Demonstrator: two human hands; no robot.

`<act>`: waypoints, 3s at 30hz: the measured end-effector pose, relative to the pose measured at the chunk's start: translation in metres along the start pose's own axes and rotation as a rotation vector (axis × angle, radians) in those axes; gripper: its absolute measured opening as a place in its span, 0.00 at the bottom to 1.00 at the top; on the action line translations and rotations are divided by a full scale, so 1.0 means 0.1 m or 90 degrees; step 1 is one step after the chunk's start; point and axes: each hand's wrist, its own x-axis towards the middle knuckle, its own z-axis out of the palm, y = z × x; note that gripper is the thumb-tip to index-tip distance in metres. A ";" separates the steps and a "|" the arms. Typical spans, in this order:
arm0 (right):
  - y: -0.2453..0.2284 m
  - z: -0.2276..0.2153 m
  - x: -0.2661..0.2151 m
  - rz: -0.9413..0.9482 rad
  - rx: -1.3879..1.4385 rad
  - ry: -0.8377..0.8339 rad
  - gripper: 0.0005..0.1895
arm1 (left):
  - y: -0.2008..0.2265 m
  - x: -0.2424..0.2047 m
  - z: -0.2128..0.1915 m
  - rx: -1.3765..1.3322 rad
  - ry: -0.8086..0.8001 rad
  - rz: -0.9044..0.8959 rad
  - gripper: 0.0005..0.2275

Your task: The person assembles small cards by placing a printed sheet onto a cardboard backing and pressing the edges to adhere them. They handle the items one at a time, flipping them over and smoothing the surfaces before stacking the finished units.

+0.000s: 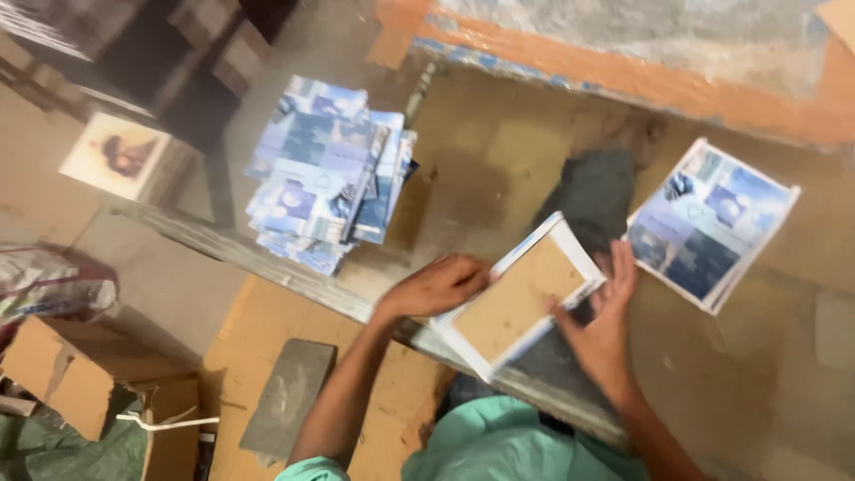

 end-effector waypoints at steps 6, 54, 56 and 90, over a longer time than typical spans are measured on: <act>0.21 0.01 0.35 0.292 0.341 -0.139 0.34 | -0.13 -0.01 0.42 -0.575 0.150 0.053 0.14; 0.18 -0.09 0.89 -0.229 -0.353 -0.402 0.48 | -0.35 0.21 0.36 0.144 0.289 0.191 0.15; 0.15 -0.10 0.86 -0.285 -0.397 -0.433 0.54 | -0.38 0.22 0.31 0.057 0.277 0.178 0.11; 0.75 -0.20 0.20 -0.268 -0.530 -0.138 0.73 | 0.09 2.01 0.79 0.341 0.329 0.443 0.18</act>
